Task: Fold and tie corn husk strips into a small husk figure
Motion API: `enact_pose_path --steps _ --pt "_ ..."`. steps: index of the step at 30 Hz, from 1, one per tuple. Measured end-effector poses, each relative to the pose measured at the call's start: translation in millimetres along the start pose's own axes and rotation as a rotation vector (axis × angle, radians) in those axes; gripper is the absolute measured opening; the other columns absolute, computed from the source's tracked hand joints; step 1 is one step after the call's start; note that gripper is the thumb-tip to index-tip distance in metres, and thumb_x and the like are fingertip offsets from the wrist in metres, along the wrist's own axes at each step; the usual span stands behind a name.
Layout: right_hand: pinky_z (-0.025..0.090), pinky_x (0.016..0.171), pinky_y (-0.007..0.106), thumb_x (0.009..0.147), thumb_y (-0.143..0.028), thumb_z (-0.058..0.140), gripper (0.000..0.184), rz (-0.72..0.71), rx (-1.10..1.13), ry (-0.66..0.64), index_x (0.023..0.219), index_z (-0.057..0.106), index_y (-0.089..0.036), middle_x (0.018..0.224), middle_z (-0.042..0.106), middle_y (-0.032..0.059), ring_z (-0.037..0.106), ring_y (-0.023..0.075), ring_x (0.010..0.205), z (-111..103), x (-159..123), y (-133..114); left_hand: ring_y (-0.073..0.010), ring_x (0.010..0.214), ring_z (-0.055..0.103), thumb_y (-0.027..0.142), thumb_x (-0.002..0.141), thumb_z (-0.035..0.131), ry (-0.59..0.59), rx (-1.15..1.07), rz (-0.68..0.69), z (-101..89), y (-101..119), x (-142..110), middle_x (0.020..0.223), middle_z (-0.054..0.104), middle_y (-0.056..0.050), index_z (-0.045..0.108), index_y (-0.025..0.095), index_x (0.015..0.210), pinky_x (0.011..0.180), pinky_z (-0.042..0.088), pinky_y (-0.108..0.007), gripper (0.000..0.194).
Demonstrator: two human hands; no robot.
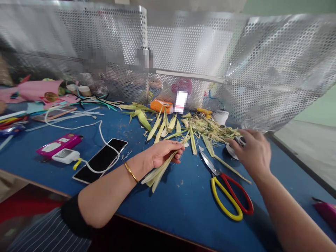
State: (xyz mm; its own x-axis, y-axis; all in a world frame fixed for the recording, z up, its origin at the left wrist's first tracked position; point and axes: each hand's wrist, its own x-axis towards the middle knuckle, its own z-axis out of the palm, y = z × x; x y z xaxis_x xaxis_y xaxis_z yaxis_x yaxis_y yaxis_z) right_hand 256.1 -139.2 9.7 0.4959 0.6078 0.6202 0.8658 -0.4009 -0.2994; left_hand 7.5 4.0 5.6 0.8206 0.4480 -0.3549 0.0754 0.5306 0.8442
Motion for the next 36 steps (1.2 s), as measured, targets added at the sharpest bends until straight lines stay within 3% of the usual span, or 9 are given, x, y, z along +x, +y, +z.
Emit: enact_pose_path --steps 1,3,6,8,14,20,23,27,36 --pt "0.043 0.091 0.048 0.085 -0.046 0.058 0.035 -0.043 0.17 -0.053 0.104 0.07 -0.019 0.115 0.065 0.0163 0.059 0.0345 0.108 2 -6 -15 -0.0065 0.049 0.05 0.016 0.087 0.058 0.006 0.004 0.009 1.7 -1 0 0.06 0.054 0.001 0.06 0.011 0.073 0.051 0.046 -0.023 0.015" --pt "0.046 0.088 0.041 0.082 -0.045 0.062 0.025 -0.042 0.547 -0.313 0.091 0.073 -0.024 0.102 0.07 0.0085 0.063 0.0276 0.098 6 -22 -46 -0.0063 0.048 0.049 0.015 0.086 0.058 0.011 0.007 0.038 5.8 -2 -1 0.06 0.053 0.002 0.06 0.012 0.074 0.05 0.046 -0.022 0.013" --pt "0.049 0.078 0.037 0.073 -0.043 0.071 0.024 0.165 0.908 -0.644 0.086 0.074 -0.023 0.085 0.073 0.0048 0.065 0.024 0.082 12 -43 -82 -0.0063 0.049 0.049 0.017 0.085 0.06 -0.033 0.013 0.072 12.8 -6 -2 0.061 0.053 0.003 0.06 0.013 0.075 0.051 0.048 -0.022 0.012" --pt "0.049 0.078 0.035 0.071 -0.041 0.072 0.022 0.258 1.072 -0.726 0.083 0.073 -0.022 0.083 0.074 0.0033 0.065 0.0218 0.081 15 -51 -94 -0.0062 0.049 0.05 0.019 0.084 0.062 -0.07 0.023 0.076 16.8 -8 -3 0.063 0.053 0.002 0.06 0.013 0.073 0.052 0.049 -0.022 0.013" --pt "0.046 0.08 0.032 0.069 -0.04 0.076 0.023 0.295 1.23 -0.777 0.075 0.071 -0.018 0.076 0.072 0.0014 0.062 0.0179 0.078 16 -53 -95 -0.0066 0.05 0.05 0.018 0.083 0.062 -0.093 0.03 0.081 19.9 -11 -3 0.062 0.052 0.003 0.062 0.012 0.074 0.052 0.05 -0.022 0.011" --pt "0.041 0.065 0.026 0.07 -0.038 0.076 0.022 0.298 1.205 -0.627 0.068 0.066 -0.019 0.066 0.062 -0.0017 0.052 0.0134 0.066 15 -49 -87 -0.0065 0.049 0.051 0.015 0.086 0.059 -0.001 -0.007 0.103 18.9 -8 -5 0.061 0.054 0.002 0.063 0.012 0.076 0.051 0.049 -0.022 0.011" --pt "0.044 0.068 0.027 0.07 -0.039 0.077 0.023 0.357 1.236 -0.609 0.069 0.066 -0.019 0.071 0.066 0.0009 0.057 0.0149 0.069 12 -48 -83 -0.0068 0.047 0.052 0.017 0.085 0.062 0.055 0.01 0.132 19.5 -8 -5 0.061 0.055 0.002 0.065 0.012 0.079 0.052 0.049 -0.023 0.01" --pt "0.049 0.07 0.028 0.069 -0.042 0.078 0.028 0.483 1.35 -0.681 0.072 0.063 -0.019 0.076 0.07 0.0038 0.064 0.0161 0.071 6 -47 -83 -0.0075 0.048 0.053 0.019 0.083 0.065 0.07 0.098 0.157 21.3 -9 -6 0.061 0.057 0.001 0.066 0.012 0.077 0.054 0.05 -0.024 0.009" --pt "0.052 0.061 0.022 0.06 -0.034 0.085 0.034 0.687 1.509 -0.7 0.072 0.058 -0.018 0.062 0.058 -0.0043 0.063 0.0109 0.061 -1 -38 -79 -0.0091 0.05 0.053 0.019 0.084 0.062 0.096 0.28 0.185 25.2 -1 -12 0.061 0.058 -0.002 0.068 0.012 0.073 0.052 0.05 -0.024 0.015"
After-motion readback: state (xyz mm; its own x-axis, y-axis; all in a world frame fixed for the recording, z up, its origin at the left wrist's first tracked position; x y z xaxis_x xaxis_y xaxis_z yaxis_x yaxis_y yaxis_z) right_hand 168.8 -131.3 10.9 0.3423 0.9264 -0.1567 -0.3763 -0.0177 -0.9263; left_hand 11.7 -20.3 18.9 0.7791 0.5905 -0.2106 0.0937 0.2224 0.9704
